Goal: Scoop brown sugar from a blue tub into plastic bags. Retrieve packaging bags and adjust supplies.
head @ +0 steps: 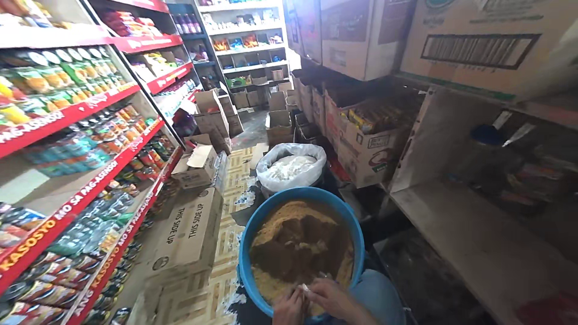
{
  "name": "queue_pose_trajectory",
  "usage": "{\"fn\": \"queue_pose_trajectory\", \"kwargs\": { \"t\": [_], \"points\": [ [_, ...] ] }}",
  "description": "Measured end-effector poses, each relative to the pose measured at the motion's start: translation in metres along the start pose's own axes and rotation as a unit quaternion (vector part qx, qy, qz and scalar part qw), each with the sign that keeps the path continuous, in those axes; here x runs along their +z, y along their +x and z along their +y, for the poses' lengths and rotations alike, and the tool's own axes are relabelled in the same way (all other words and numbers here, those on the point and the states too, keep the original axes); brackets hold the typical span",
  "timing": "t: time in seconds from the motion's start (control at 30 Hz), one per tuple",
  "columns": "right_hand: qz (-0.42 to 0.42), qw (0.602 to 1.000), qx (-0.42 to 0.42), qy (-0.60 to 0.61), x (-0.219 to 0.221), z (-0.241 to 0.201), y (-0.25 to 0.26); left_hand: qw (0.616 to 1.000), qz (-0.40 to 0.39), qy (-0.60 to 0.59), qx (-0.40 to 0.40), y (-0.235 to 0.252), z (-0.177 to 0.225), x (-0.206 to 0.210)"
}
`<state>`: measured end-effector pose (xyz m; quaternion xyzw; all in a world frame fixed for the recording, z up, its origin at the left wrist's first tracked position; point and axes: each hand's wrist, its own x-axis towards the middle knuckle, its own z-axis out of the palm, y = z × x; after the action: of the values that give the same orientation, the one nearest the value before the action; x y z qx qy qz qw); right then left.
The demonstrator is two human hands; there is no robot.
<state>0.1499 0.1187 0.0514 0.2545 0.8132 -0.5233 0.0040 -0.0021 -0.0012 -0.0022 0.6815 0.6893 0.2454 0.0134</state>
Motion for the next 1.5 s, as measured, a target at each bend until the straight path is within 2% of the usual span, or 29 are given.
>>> {"fn": "queue_pose_trajectory", "kwargs": {
  "t": [0.07, 0.13, 0.27, 0.33, 0.4, 0.43, 0.5, 0.63, 0.7, 0.77, 0.83, 0.9, 1.13, 1.3, 1.37, 1.43, 1.5],
  "points": [
    [0.009, 0.988, 0.034, -0.148, 0.004, -0.011, 0.001, 1.000, -0.025, 0.003, -0.006, 0.001, 0.002, -0.002],
    [0.021, 0.972, 0.065, -0.227, 0.006, -0.025, 0.000, 1.000, -0.014, 0.012, 0.006, 0.001, 0.000, 0.000],
    [-0.009, 0.958, 0.142, -0.248, 0.004, -0.030, 0.002, 1.000, -0.016, 0.006, 0.000, 0.001, -0.001, 0.000],
    [-0.005, 0.971, 0.139, -0.192, 0.001, -0.023, 0.002, 1.000, -0.010, 0.005, -0.011, 0.001, -0.001, 0.000],
    [0.025, 0.989, 0.138, -0.043, -0.002, -0.006, 0.004, 1.000, -0.012, 0.003, -0.018, 0.001, -0.001, 0.003],
    [0.046, 0.989, 0.133, 0.047, -0.002, 0.002, 0.004, 1.000, -0.022, -0.006, -0.021, 0.001, -0.001, 0.002],
    [0.037, 0.975, 0.132, 0.176, -0.009, 0.004, 0.001, 1.000, -0.018, -0.015, -0.005, 0.002, 0.001, 0.000],
    [0.009, 0.962, 0.104, 0.251, -0.012, -0.001, -0.001, 0.999, -0.026, -0.022, 0.009, 0.002, 0.003, -0.004],
    [0.001, 0.975, 0.101, 0.198, -0.010, -0.010, -0.001, 0.999, -0.042, -0.018, 0.003, 0.003, 0.005, -0.008],
    [0.001, 0.993, 0.111, 0.044, -0.005, -0.015, 0.002, 0.999, -0.050, -0.007, 0.012, 0.003, 0.001, -0.004],
    [-0.003, 0.984, 0.128, -0.126, 0.005, -0.015, 0.005, 0.998, -0.060, -0.003, 0.013, 0.004, -0.001, -0.003],
    [-0.017, 0.971, 0.147, -0.189, 0.010, -0.021, 0.003, 0.998, -0.061, -0.002, 0.011, 0.003, 0.000, -0.004],
    [-0.003, 0.981, 0.194, -0.016, -0.004, 0.000, 0.009, 0.996, -0.091, -0.007, -0.025, 0.006, 0.004, -0.006],
    [0.032, 0.956, 0.262, 0.129, -0.010, -0.004, 0.003, 0.994, -0.102, -0.023, -0.022, 0.009, 0.003, -0.006],
    [0.059, 0.956, 0.213, 0.194, -0.008, 0.005, 0.003, 0.992, -0.122, -0.017, -0.026, 0.011, 0.002, -0.006],
    [0.042, 0.964, 0.121, 0.234, -0.009, 0.004, -0.003, 0.991, -0.129, -0.019, -0.040, 0.011, 0.002, -0.006],
    [0.018, 0.974, 0.049, 0.222, -0.007, -0.001, -0.007, 0.992, -0.107, -0.034, -0.049, 0.009, 0.005, -0.007]
  ]
}}
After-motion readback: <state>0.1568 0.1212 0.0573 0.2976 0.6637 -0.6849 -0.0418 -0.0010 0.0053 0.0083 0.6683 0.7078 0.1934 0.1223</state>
